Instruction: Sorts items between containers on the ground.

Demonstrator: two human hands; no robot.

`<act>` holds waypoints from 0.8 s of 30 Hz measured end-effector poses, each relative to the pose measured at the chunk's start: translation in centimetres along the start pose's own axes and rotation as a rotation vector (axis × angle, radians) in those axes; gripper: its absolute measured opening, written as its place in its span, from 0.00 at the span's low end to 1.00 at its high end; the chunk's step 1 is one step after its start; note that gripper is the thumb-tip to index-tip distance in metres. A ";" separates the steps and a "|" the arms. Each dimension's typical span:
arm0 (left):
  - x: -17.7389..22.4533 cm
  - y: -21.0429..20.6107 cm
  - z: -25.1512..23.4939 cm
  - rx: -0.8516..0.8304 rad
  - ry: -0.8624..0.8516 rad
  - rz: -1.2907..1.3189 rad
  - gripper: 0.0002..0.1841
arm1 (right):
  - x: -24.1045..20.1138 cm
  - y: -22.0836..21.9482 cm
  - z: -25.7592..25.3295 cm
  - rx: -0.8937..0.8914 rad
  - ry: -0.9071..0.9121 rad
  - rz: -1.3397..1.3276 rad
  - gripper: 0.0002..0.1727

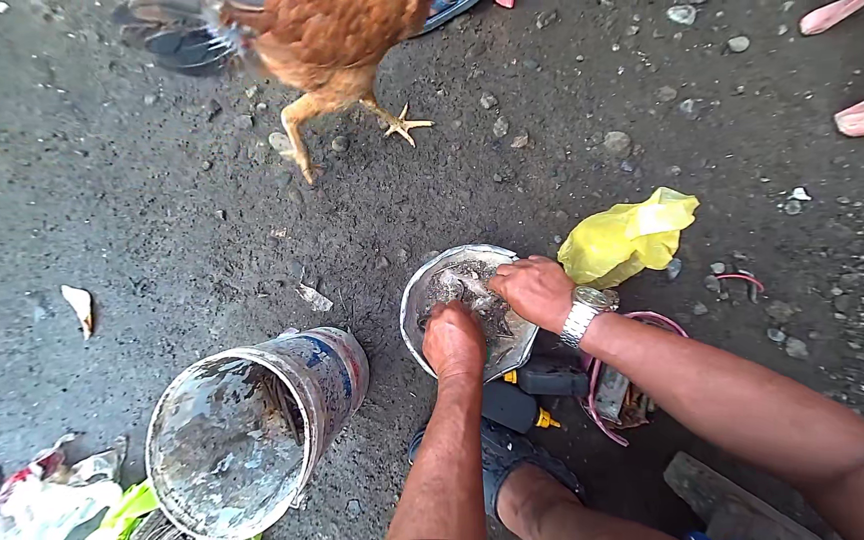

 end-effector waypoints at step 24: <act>-3.8 1.6 6.0 -0.247 0.101 1.698 0.16 | -1.0 0.8 7.2 0.199 -0.290 -1.895 0.08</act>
Point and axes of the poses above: each hand's wrist, its own z-axis away from the middle knuckle, its own y-axis out of the back of the hand, x = y × z, the point moved 7 cm from there along -z, towards the middle knuckle, and after that the axes turned 11 degrees about -z, right-handed, at the moved point
